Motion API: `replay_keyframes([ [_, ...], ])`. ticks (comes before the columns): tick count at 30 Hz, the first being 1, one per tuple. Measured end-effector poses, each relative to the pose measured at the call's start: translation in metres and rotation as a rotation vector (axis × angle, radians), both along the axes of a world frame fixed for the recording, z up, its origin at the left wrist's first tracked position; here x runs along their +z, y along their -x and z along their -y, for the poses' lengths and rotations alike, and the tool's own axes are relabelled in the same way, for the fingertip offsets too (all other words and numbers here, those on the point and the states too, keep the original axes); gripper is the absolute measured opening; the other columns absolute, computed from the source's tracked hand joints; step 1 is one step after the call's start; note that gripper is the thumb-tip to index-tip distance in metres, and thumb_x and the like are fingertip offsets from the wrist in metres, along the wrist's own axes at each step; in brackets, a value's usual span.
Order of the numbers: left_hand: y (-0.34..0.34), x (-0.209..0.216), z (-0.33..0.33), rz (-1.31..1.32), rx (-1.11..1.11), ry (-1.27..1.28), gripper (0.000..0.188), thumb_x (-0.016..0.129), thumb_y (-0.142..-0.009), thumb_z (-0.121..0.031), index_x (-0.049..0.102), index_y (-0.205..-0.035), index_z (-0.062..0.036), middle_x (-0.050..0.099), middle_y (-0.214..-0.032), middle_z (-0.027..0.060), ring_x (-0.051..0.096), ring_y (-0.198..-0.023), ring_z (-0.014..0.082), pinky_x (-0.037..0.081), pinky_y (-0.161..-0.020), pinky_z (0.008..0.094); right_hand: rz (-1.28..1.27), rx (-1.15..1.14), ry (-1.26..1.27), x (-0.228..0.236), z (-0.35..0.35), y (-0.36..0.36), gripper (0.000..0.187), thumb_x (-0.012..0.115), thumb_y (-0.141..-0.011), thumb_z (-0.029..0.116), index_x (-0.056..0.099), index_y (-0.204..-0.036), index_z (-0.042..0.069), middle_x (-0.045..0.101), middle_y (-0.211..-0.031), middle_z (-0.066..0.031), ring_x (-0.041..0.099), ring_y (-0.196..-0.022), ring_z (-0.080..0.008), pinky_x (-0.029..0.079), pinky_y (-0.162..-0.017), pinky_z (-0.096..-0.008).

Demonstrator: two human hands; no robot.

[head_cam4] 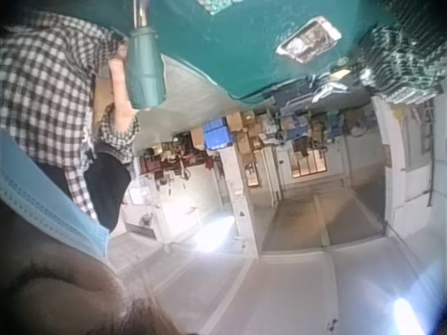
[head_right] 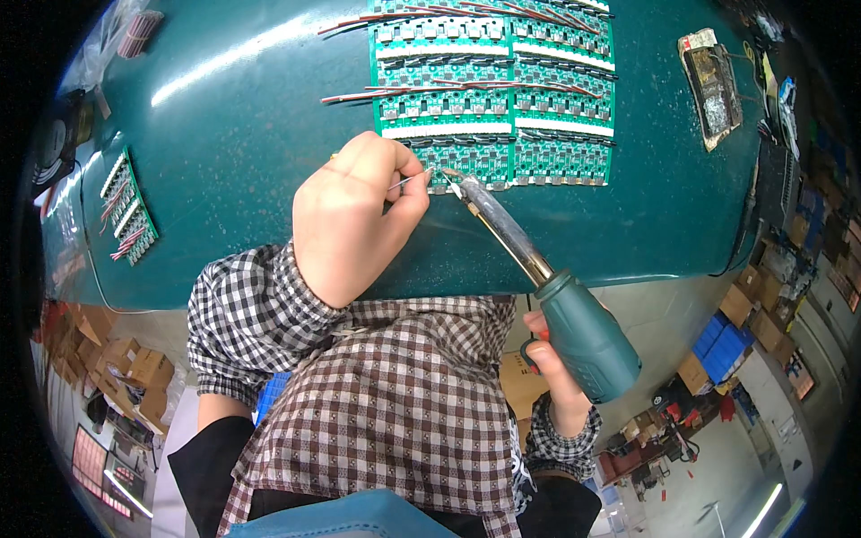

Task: The person uses a soldering iron to attach wires to a green circuit board. They repeatedly pick up solder wire, apply it to the board while heating the connection point with the iron, and then place the solder wire back on the table. The person works on multiple connection points across the board.

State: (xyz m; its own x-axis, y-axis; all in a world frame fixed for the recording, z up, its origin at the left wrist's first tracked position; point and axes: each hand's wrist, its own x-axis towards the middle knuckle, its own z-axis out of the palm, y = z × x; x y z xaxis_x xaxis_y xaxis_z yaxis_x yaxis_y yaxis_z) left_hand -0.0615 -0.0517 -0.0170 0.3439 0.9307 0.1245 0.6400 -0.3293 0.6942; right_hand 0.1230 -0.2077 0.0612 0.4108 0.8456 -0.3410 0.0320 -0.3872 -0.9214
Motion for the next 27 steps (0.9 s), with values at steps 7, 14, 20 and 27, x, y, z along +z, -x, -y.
replay_keyframes([
  [7,0.002,-0.001,-0.003,0.031,-0.019,0.033,0.015,0.070,-0.073,-0.002,0.057,-0.079,-0.0059,0.057,-0.071,0.0051,0.059,-0.058,0.0176,0.048,-0.054,0.0308,0.053,0.022,0.012,-0.001,-0.002,0.000,0.047,0.074,-0.078,0.021,0.055,-0.110,-0.008,0.062,-0.086,-0.0131,0.063,-0.081,-0.0258,0.052,-0.080,-0.0415],
  [14,0.000,-0.003,-0.001,0.031,0.009,0.029,0.015,0.069,-0.072,-0.001,0.056,-0.079,-0.0070,0.057,-0.071,0.0046,0.059,-0.058,0.0177,0.048,-0.054,0.0313,0.128,0.025,0.022,0.001,-0.009,0.006,0.046,0.070,-0.080,0.031,0.061,-0.101,-0.010,0.062,-0.079,-0.0123,0.062,-0.075,-0.0253,0.049,-0.079,-0.0404],
  [20,-0.003,-0.007,0.005,0.003,0.049,-0.045,0.017,0.070,-0.071,-0.002,0.056,-0.079,-0.0075,0.057,-0.071,0.0040,0.058,-0.058,0.0178,0.047,-0.053,0.0306,0.076,-0.018,0.075,0.002,-0.005,0.007,0.048,0.071,-0.079,0.027,0.056,-0.107,-0.009,0.062,-0.082,-0.0133,0.062,-0.078,-0.0255,0.050,-0.079,-0.0405],
  [27,-0.005,-0.009,0.005,0.010,0.056,-0.056,0.018,0.070,-0.071,-0.001,0.055,-0.078,-0.0066,0.058,-0.072,0.0036,0.058,-0.058,0.0171,0.047,-0.054,0.0302,0.203,0.005,0.078,0.005,-0.012,0.012,0.048,0.067,-0.080,0.033,0.060,-0.100,-0.010,0.062,-0.079,-0.0146,0.062,-0.077,-0.0263,0.046,-0.085,-0.0420],
])
